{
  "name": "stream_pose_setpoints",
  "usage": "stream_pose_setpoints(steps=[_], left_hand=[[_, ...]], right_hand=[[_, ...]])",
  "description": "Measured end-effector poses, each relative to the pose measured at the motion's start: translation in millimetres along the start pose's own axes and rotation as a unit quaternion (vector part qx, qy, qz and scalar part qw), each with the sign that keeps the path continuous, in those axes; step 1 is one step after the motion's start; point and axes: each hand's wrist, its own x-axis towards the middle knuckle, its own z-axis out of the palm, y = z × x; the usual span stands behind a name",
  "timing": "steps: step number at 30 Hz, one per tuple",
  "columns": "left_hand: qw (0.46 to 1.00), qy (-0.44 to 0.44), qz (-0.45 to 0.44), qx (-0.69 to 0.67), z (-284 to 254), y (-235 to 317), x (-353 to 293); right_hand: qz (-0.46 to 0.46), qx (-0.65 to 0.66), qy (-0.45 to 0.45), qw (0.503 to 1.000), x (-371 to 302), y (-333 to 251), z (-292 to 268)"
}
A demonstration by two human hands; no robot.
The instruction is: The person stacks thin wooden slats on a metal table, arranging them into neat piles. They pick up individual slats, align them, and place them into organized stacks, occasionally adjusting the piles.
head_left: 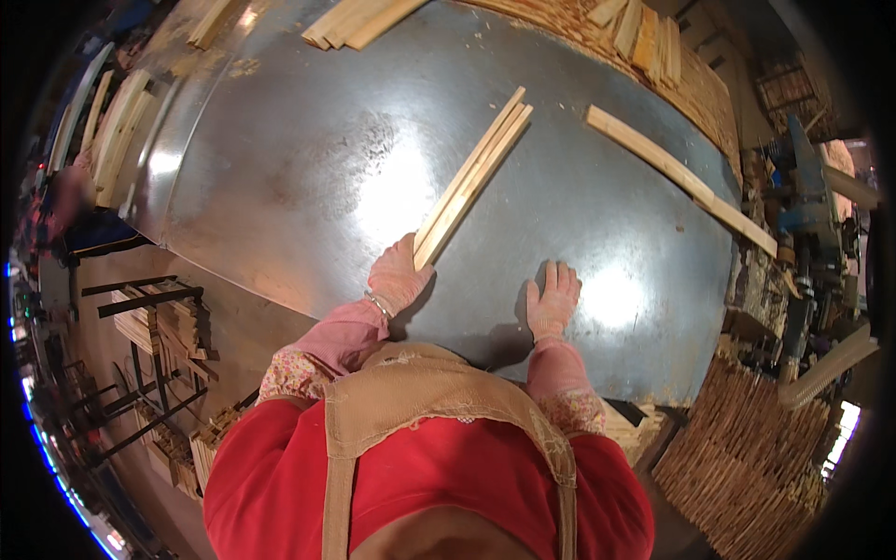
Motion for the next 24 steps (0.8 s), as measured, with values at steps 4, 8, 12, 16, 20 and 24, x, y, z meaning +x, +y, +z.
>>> stream_pose_setpoints(steps=[4,8,12,16,20,24], left_hand=[[0.995,0.078,-0.025,-0.059,3.8,-33.5,-4.6],[0.979,0.145,-0.111,-0.086,-22.2,-105.2,-14.0],[0.963,0.216,-0.160,-0.003,-64.4,-197.7,-22.3],[0.947,0.229,-0.222,0.043,-114.8,-287.1,-12.7],[0.940,0.287,-0.185,-0.020,-173.6,-356.5,12.9],[0.934,0.225,-0.115,-0.251,-216.7,-399.0,26.4]], right_hand=[[-0.007,-0.007,-0.004,1.000,-0.8,-0.2,-0.9],[-0.002,-0.004,-0.009,1.000,-9.0,-6.5,6.2],[-0.002,-0.017,-0.014,1.000,-11.6,-7.0,12.2],[0.012,-0.055,0.020,0.998,-13.6,-15.5,26.2],[0.103,-0.031,0.053,0.993,11.1,-64.0,24.4],[0.191,0.035,-0.020,0.981,40.8,-140.1,-0.7]])
